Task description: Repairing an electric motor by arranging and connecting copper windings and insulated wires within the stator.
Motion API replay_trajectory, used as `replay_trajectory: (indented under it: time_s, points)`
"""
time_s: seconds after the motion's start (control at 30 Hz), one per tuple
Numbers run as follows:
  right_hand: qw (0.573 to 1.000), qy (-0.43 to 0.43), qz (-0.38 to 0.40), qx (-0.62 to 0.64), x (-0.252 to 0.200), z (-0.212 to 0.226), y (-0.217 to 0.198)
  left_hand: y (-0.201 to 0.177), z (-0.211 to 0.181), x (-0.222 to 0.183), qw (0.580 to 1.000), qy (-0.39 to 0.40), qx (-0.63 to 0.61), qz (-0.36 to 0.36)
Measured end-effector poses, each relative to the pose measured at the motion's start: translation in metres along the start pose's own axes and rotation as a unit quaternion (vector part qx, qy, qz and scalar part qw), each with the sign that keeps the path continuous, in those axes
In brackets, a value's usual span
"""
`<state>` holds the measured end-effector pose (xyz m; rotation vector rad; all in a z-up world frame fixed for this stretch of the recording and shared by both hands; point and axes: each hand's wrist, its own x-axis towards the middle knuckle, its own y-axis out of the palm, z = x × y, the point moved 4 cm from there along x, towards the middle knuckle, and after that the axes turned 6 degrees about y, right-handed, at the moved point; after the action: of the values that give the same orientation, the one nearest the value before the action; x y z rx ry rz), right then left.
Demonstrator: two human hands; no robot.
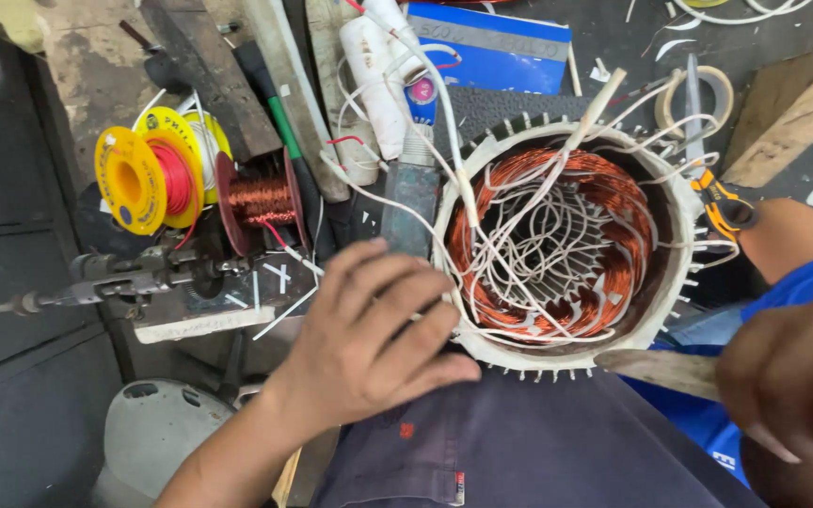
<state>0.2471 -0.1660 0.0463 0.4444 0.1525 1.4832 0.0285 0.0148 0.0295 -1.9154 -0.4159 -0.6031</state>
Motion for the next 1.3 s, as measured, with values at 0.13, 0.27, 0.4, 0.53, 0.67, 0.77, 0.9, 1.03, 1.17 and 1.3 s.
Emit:
replay_trajectory:
  time_s: [0.13,0.27,0.4,0.53,0.67,0.77,0.9,1.03,1.17,1.3]
  points:
    - [0.994,0.032,-0.100,0.000,0.023,0.000,0.035,-0.012,0.011,0.006,0.995,-0.033,0.027,0.092]
    - [0.985,-0.085,-0.147,-0.002,0.027,-0.013,0.061,-0.011,0.019,0.004,0.993,-0.013,0.033,0.114]
    - [0.968,-0.065,-0.242,-0.031,0.051,-0.017,0.088,-0.012,0.026,0.005,0.992,0.011,0.028,0.126]
    - [0.946,-0.066,-0.303,-0.096,0.064,-0.022,0.092,-0.008,0.029,0.004,0.991,0.025,0.016,0.129]
    - [0.938,-0.050,-0.322,-0.115,0.064,-0.019,0.100,-0.007,0.029,0.004,0.993,0.031,0.006,0.116]
    - [0.926,-0.040,-0.346,-0.142,0.064,-0.018,0.099,-0.008,0.030,0.005,0.993,0.035,-0.002,0.111]
    - [0.922,-0.010,-0.350,-0.165,0.061,-0.015,0.107,-0.008,0.031,0.005,0.993,0.034,-0.004,0.110]
    - [0.963,-0.045,-0.212,-0.162,0.057,-0.025,0.104,-0.007,0.032,0.005,0.993,0.038,-0.016,0.113]
    - [0.958,0.057,0.123,-0.253,0.052,-0.022,0.098,-0.008,0.033,0.005,0.992,0.035,-0.021,0.117]
    - [0.969,-0.069,0.091,-0.218,0.055,-0.025,0.099,-0.007,0.035,0.007,0.991,0.039,-0.033,0.120]
